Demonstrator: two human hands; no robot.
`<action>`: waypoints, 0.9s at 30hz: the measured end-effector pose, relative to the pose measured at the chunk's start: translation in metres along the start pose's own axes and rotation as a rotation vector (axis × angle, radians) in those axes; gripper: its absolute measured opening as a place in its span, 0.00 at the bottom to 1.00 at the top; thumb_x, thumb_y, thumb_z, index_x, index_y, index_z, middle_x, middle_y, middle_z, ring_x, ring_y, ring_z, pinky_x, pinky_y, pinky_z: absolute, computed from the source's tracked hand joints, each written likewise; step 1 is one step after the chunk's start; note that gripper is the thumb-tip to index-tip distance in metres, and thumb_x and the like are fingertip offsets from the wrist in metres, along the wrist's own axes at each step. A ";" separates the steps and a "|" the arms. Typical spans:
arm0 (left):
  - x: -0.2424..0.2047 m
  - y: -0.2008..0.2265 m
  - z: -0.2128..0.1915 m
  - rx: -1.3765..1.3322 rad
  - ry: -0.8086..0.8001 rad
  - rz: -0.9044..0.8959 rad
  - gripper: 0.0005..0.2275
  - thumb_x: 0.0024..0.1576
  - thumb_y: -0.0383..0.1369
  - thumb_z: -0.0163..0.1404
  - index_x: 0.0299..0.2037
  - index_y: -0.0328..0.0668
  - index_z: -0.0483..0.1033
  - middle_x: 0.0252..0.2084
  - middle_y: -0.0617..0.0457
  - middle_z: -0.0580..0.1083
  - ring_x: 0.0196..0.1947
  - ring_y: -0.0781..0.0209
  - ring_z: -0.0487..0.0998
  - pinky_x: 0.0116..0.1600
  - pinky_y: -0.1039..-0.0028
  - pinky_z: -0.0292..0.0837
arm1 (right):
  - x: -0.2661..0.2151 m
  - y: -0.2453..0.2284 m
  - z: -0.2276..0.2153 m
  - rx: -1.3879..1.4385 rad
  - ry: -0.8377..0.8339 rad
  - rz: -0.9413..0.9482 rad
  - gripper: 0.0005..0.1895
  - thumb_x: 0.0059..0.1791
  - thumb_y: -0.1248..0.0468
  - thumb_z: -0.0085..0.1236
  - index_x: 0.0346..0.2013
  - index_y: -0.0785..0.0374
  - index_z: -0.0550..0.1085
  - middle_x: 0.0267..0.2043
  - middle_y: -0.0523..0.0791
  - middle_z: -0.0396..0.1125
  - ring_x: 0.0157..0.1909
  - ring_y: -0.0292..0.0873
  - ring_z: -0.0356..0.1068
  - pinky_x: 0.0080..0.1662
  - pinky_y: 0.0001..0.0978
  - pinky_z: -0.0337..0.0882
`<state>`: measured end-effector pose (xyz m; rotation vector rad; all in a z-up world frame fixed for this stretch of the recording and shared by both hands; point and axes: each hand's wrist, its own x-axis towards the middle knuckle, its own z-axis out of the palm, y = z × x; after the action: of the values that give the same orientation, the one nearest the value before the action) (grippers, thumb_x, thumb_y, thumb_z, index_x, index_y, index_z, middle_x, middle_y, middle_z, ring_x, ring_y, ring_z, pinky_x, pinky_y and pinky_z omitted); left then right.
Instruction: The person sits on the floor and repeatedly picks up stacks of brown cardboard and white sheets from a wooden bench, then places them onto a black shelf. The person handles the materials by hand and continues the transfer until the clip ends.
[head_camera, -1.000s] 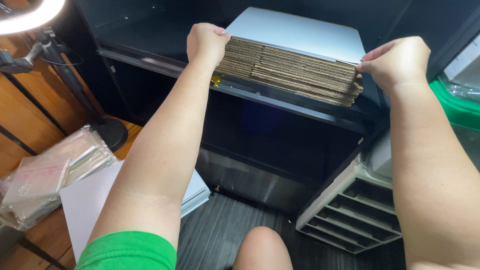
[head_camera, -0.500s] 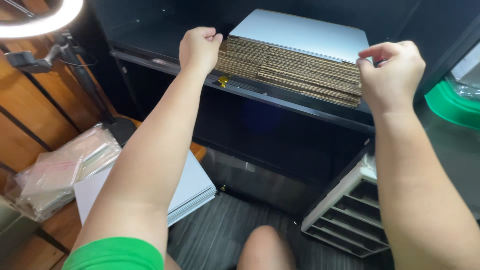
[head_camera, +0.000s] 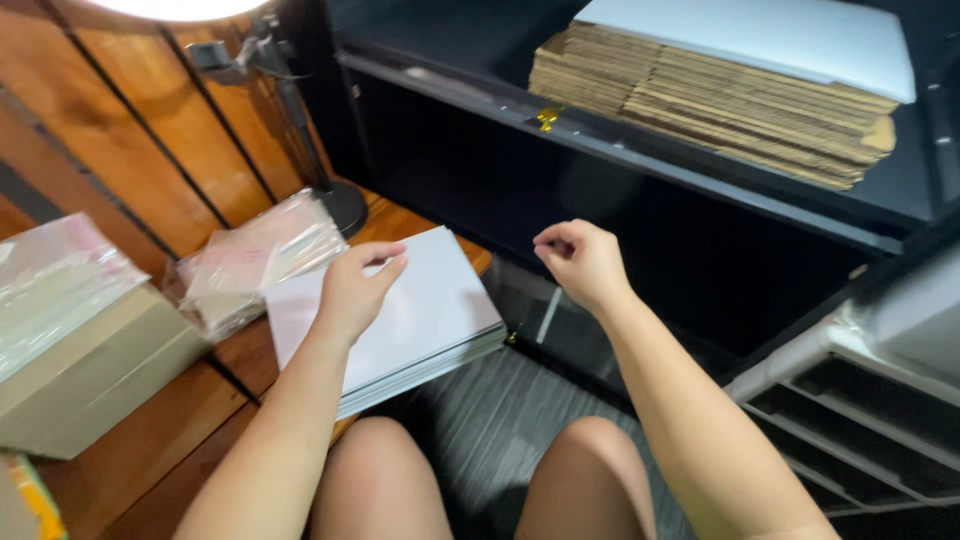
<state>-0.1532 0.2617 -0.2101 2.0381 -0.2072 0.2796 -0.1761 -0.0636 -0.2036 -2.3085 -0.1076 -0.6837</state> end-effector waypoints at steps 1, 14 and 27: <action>-0.012 -0.017 -0.013 0.009 0.007 -0.012 0.11 0.57 0.41 0.60 0.48 0.53 0.85 0.50 0.51 0.81 0.55 0.52 0.80 0.62 0.63 0.72 | -0.007 -0.002 0.015 0.011 -0.012 -0.001 0.08 0.43 0.66 0.68 0.36 0.51 0.83 0.26 0.43 0.70 0.33 0.43 0.74 0.42 0.35 0.74; -0.106 -0.199 -0.081 0.222 0.393 -0.382 0.16 0.55 0.33 0.62 0.54 0.47 0.82 0.47 0.48 0.77 0.53 0.50 0.80 0.60 0.64 0.75 | -0.046 0.034 0.168 -0.169 -0.184 0.070 0.20 0.42 0.56 0.70 0.48 0.51 0.81 0.44 0.43 0.70 0.49 0.49 0.73 0.53 0.41 0.75; -0.119 -0.176 -0.074 0.049 0.387 -0.459 0.13 0.58 0.32 0.57 0.52 0.52 0.84 0.47 0.50 0.81 0.50 0.54 0.82 0.55 0.69 0.77 | -0.077 -0.002 0.198 -0.287 -0.082 -0.146 0.11 0.55 0.62 0.56 0.48 0.47 0.82 0.55 0.40 0.73 0.60 0.45 0.72 0.60 0.37 0.72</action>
<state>-0.2288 0.4114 -0.3595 1.9707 0.5046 0.3822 -0.1550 0.0781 -0.3610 -2.6246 -0.2309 -0.7154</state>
